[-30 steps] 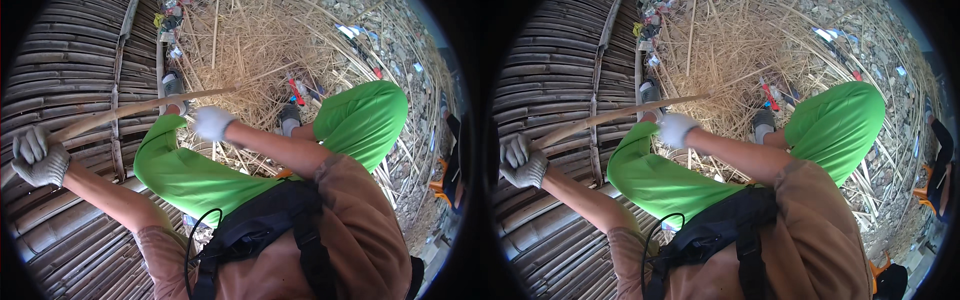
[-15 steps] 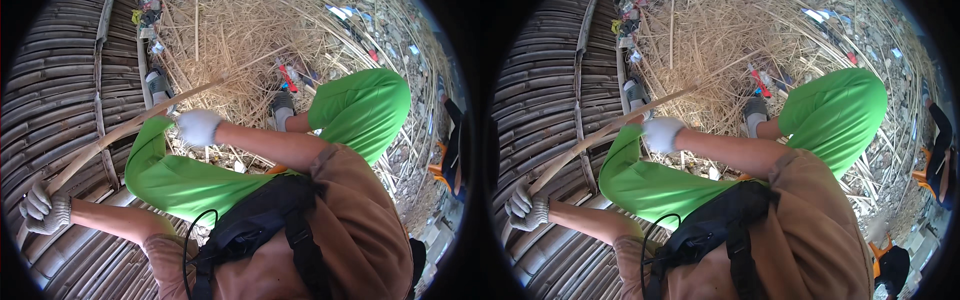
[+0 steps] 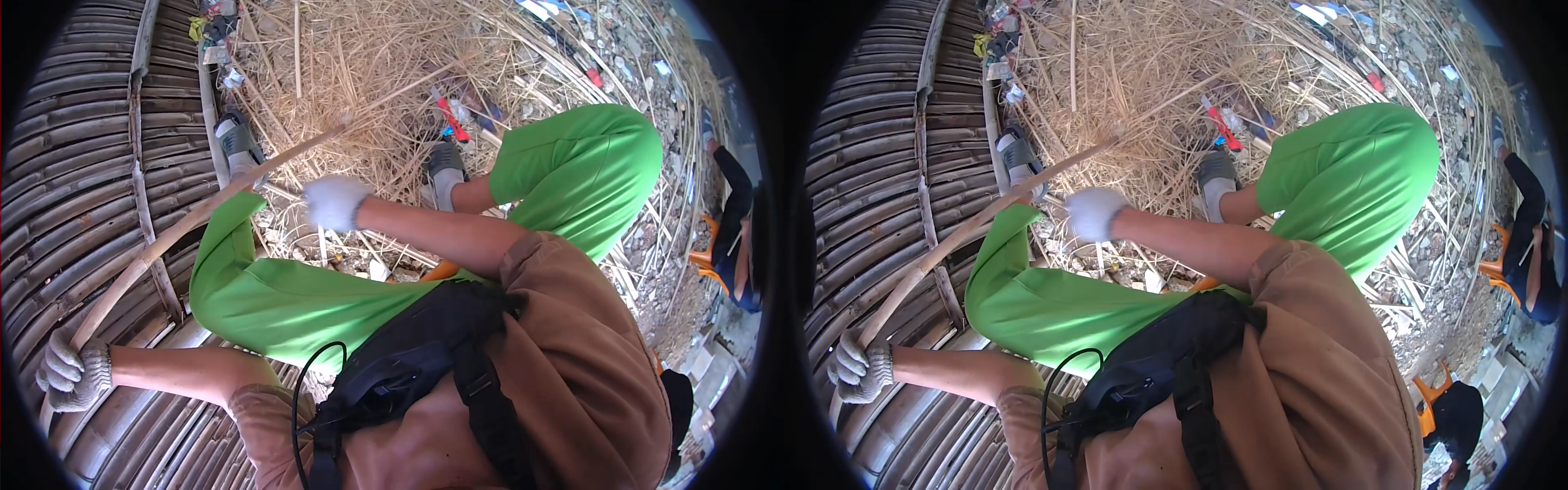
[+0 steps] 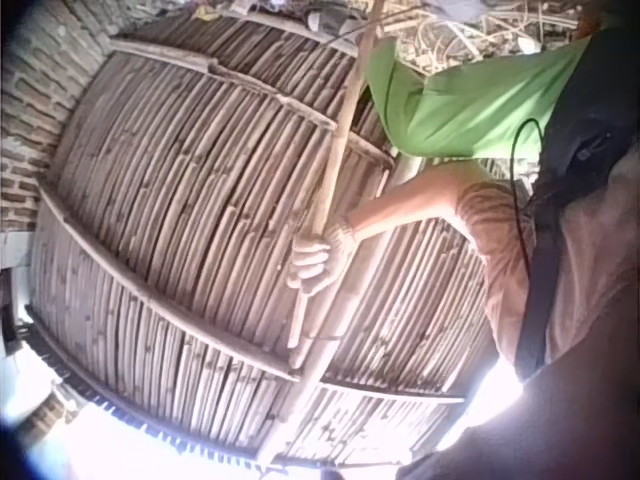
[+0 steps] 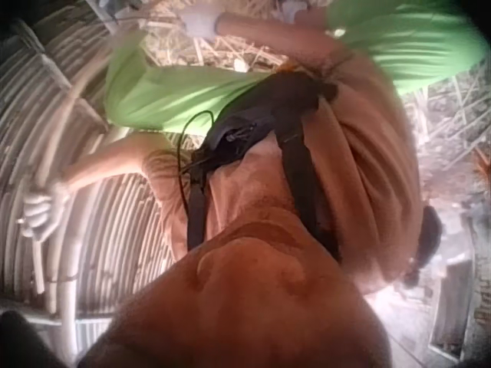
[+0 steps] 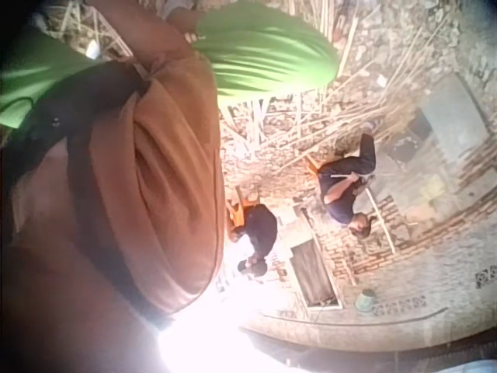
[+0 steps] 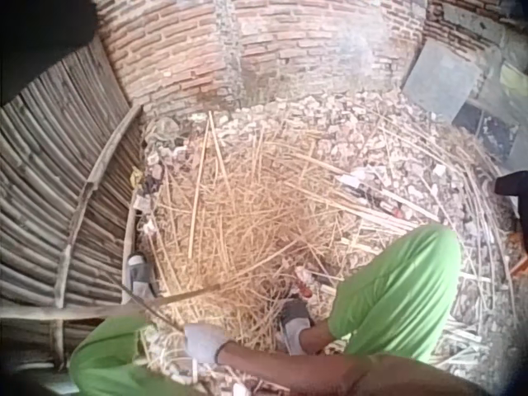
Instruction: The person uses a knife to shave and smooth a thin strip of bamboo by hand. They hold the strip with one gloved hand and scrape the knife along the length of the bamboo repeatedly, occasionally turning it over to work on different sides.
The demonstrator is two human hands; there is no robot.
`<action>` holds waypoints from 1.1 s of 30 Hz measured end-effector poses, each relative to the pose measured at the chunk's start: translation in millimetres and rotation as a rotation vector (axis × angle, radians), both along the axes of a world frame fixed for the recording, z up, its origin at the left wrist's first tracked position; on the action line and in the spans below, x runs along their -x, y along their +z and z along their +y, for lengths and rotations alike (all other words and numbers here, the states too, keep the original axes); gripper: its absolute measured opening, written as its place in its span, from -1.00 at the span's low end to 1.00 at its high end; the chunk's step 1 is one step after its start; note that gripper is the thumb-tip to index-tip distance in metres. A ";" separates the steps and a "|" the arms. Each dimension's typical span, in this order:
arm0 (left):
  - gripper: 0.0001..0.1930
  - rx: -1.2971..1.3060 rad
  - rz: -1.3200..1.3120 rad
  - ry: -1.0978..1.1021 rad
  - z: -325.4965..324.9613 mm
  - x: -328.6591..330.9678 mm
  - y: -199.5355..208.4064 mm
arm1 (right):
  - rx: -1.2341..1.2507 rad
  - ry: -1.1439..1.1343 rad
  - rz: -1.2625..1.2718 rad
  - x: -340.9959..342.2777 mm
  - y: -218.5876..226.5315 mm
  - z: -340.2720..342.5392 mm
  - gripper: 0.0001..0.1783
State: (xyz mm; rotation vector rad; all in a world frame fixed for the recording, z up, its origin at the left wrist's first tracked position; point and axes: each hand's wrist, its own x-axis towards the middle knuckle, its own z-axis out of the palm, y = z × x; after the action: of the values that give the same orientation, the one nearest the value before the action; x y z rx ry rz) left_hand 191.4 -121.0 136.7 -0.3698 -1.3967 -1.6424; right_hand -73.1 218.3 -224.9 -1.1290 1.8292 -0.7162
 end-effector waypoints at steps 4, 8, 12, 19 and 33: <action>-0.86 -0.033 0.052 0.050 6.7 -4.6 -10.9 | -0.183 0.308 0.432 41.1 -184.8 50.3 -0.66; -0.85 -0.069 0.093 -0.030 2.2 -10.4 -14.3 | -0.193 0.642 0.606 45.2 -153.4 29.1 -0.66; -0.83 -0.087 0.115 -0.140 9.3 -1.7 -19.3 | -0.182 -0.043 0.086 7.0 -47.5 3.0 -0.65; -0.81 -0.048 0.103 -0.112 32.0 4.8 -12.9 | -0.334 0.486 0.542 41.6 -190.5 51.4 -0.71; -0.69 -0.192 0.067 -0.087 120.0 118.6 17.8 | -0.423 -0.338 0.128 39.9 -166.6 61.1 -0.57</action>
State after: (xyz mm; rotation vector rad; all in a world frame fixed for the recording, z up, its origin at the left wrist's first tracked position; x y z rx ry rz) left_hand 72.8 -1.0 154.5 -0.3750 -1.1760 -1.8015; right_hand -113.0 279.4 -391.4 -0.6081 2.1798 -0.4153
